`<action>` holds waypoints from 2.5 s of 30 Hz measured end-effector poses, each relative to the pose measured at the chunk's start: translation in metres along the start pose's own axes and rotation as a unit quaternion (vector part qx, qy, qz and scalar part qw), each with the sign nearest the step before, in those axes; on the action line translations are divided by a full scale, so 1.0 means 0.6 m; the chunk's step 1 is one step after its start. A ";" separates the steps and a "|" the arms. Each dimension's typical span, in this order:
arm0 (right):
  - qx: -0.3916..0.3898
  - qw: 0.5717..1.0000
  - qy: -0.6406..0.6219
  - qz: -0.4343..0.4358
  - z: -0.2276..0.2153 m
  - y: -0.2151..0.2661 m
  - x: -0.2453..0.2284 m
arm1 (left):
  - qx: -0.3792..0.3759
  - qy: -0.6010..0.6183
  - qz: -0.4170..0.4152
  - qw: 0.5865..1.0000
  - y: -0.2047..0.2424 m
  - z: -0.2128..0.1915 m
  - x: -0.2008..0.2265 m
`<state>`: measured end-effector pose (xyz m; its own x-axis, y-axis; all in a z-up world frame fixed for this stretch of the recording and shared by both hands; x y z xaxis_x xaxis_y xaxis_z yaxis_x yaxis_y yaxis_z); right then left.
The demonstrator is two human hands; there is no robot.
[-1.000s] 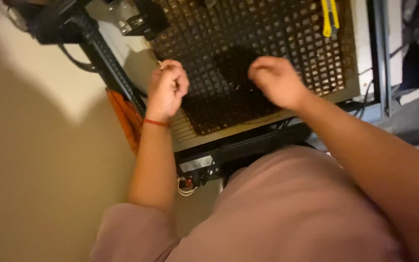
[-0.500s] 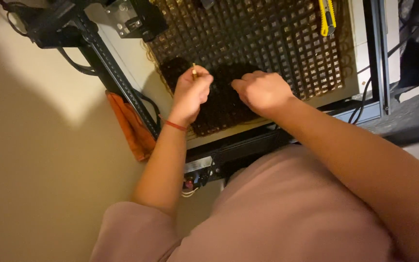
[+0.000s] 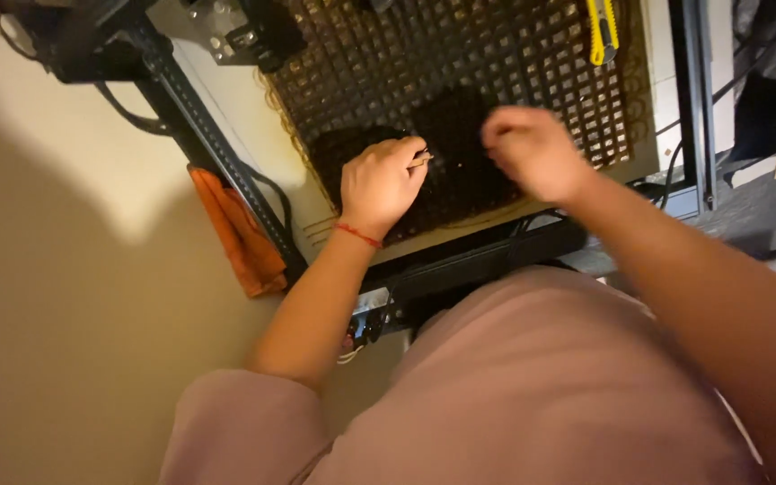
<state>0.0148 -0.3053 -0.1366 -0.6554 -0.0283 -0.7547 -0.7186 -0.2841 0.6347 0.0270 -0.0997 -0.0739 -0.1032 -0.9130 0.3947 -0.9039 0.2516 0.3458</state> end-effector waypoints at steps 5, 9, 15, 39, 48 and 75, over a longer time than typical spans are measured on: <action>-0.042 0.978 -0.198 0.048 0.010 0.069 -0.087 | -0.009 0.016 -0.006 1.000 -0.012 -0.029 0.028; -0.015 0.998 0.047 -0.044 0.007 0.065 -0.085 | -0.029 0.017 -0.016 0.999 -0.012 -0.035 0.036; 0.021 0.756 0.606 -0.247 0.124 0.098 -0.166 | -0.025 0.219 -0.052 0.974 -0.007 -0.042 0.020; -0.132 0.913 -0.355 0.154 0.124 0.124 0.029 | -0.062 0.609 0.116 0.782 0.073 -0.092 0.201; -0.100 0.907 -0.392 0.116 0.115 0.141 -0.048 | -0.115 0.723 -0.068 0.678 0.074 -0.073 0.196; -0.015 0.916 -0.397 0.058 -0.022 0.180 -0.023 | -0.019 0.067 0.147 0.987 -0.013 -0.089 0.191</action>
<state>-0.0509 -0.3483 -0.0599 -0.6984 0.6421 -0.3163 -0.6341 -0.3501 0.6895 0.0444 -0.1891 0.0141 -0.3005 -0.7483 0.5914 -0.8262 0.5140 0.2307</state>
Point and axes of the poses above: each hand's wrist, its own y-axis away from the middle knuckle, its own z-axis out of the palm, x = y × z, the point moved 10 cm from there along -y, towards the middle knuckle, and after that the axes turned 3 degrees about -x, right-handed, at the moved point
